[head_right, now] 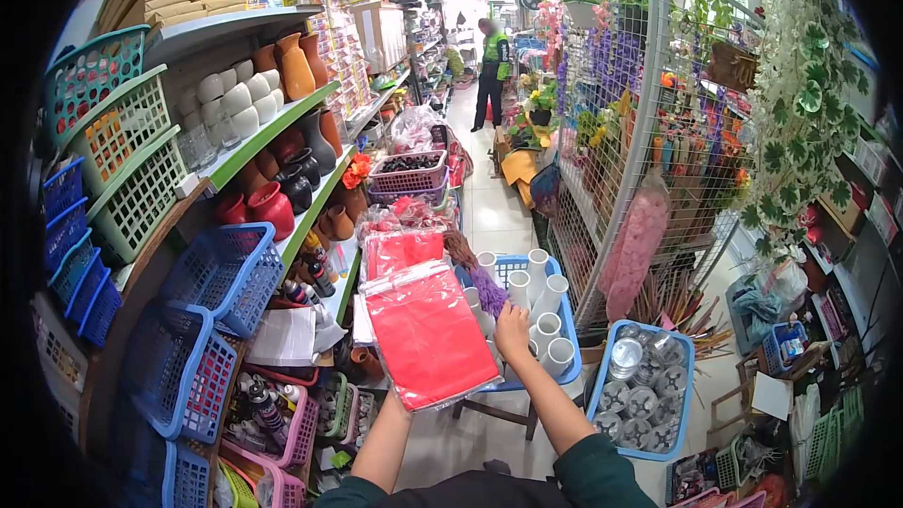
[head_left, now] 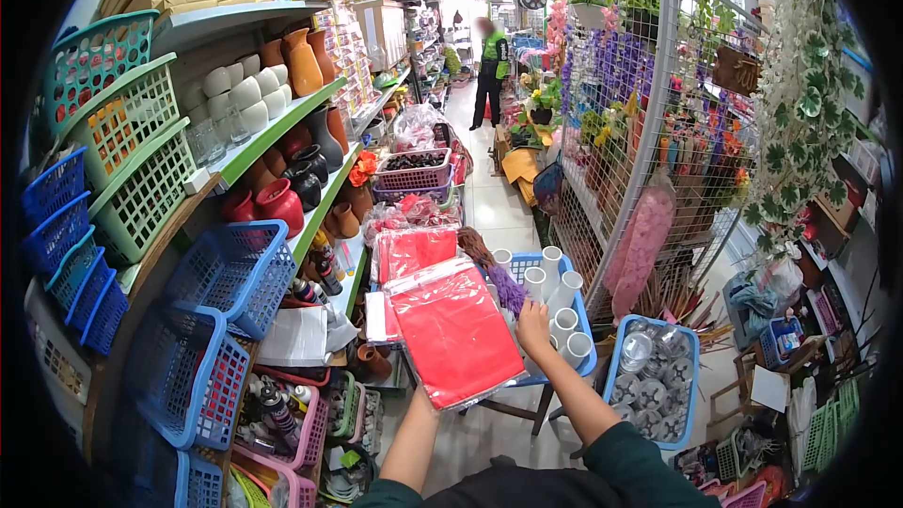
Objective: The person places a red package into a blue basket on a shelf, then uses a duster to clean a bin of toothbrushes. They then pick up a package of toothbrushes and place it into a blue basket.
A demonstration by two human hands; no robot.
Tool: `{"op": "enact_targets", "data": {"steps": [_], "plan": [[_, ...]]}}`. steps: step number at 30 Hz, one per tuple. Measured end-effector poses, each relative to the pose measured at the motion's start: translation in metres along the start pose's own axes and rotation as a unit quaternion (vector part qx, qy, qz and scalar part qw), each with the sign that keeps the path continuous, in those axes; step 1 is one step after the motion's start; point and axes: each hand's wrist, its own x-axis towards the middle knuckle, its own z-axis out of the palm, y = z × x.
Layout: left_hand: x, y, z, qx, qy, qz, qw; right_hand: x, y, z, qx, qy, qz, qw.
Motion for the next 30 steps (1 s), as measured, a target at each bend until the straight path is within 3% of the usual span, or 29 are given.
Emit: {"op": "enact_targets", "data": {"steps": [5,7,8,9,10,11,12,14,15,16,18,20,22,24,25,27,28,29,30], "plan": [[0.014,0.004,0.009,0.002,0.007,0.016,1.0,-0.003,-0.002,-0.016,-0.002,0.004,0.031,0.999],[0.018,0.006,0.011,0.002,0.008,0.026,1.0,0.0,-0.004,-0.025,0.014,0.166,-0.014,0.986],[0.022,0.004,0.013,0.001,0.008,0.031,0.999,-0.001,-0.004,-0.029,0.014,0.166,-0.016,0.986],[0.028,0.005,0.016,0.0,0.009,0.035,0.999,-0.004,-0.004,-0.033,0.221,0.172,0.02,0.96],[0.03,0.004,0.019,-0.001,0.01,0.039,0.999,-0.006,-0.004,-0.035,0.417,0.17,0.056,0.891],[0.034,0.004,0.022,-0.001,0.012,0.042,0.999,-0.008,-0.003,-0.035,0.592,0.108,0.145,0.785],[0.042,0.006,0.03,-0.002,0.013,0.046,0.999,-0.01,-0.004,-0.039,0.592,0.107,0.144,0.786],[0.046,0.006,0.032,-0.002,0.016,0.052,0.999,-0.024,-0.015,-0.061,0.835,0.002,0.246,0.492],[0.051,0.009,0.034,-0.002,0.017,0.056,0.998,-0.032,-0.021,-0.074,0.865,-0.044,0.225,0.446],[0.055,0.011,0.037,-0.001,0.017,0.059,0.998,-0.037,-0.029,-0.08,0.865,-0.045,0.225,0.446],[0.058,0.006,0.041,0.0,0.018,0.065,0.998,-0.043,-0.046,-0.082,0.865,-0.133,0.214,0.433],[0.072,0.003,0.053,0.001,0.021,0.073,0.997,-0.042,-0.053,-0.079,0.879,-0.126,0.187,0.421],[0.073,0.006,0.055,0.001,0.024,0.083,0.996,-0.033,-0.058,-0.087,0.853,-0.08,0.197,0.477],[0.082,0.008,0.059,0.002,0.027,0.097,0.995,-0.02,-0.052,-0.084,0.862,-0.067,0.194,0.463],[0.071,0.017,0.097,-0.01,0.064,0.168,0.984,-0.013,-0.048,-0.082,0.864,-0.07,0.185,0.463],[0.054,0.028,0.13,0.017,0.069,0.23,0.971,0.001,-0.044,-0.073,0.87,-0.078,0.166,0.458],[0.049,0.034,0.137,0.045,0.075,0.283,0.955,0.006,-0.046,-0.07,0.862,-0.074,0.162,0.475],[0.046,0.043,0.137,0.053,0.015,0.309,0.949,0.01,-0.049,-0.068,0.857,-0.086,0.18,0.475],[0.044,0.053,0.115,0.03,0.036,0.301,0.952,0.014,-0.053,-0.065,0.851,-0.1,0.197,0.476]]}}
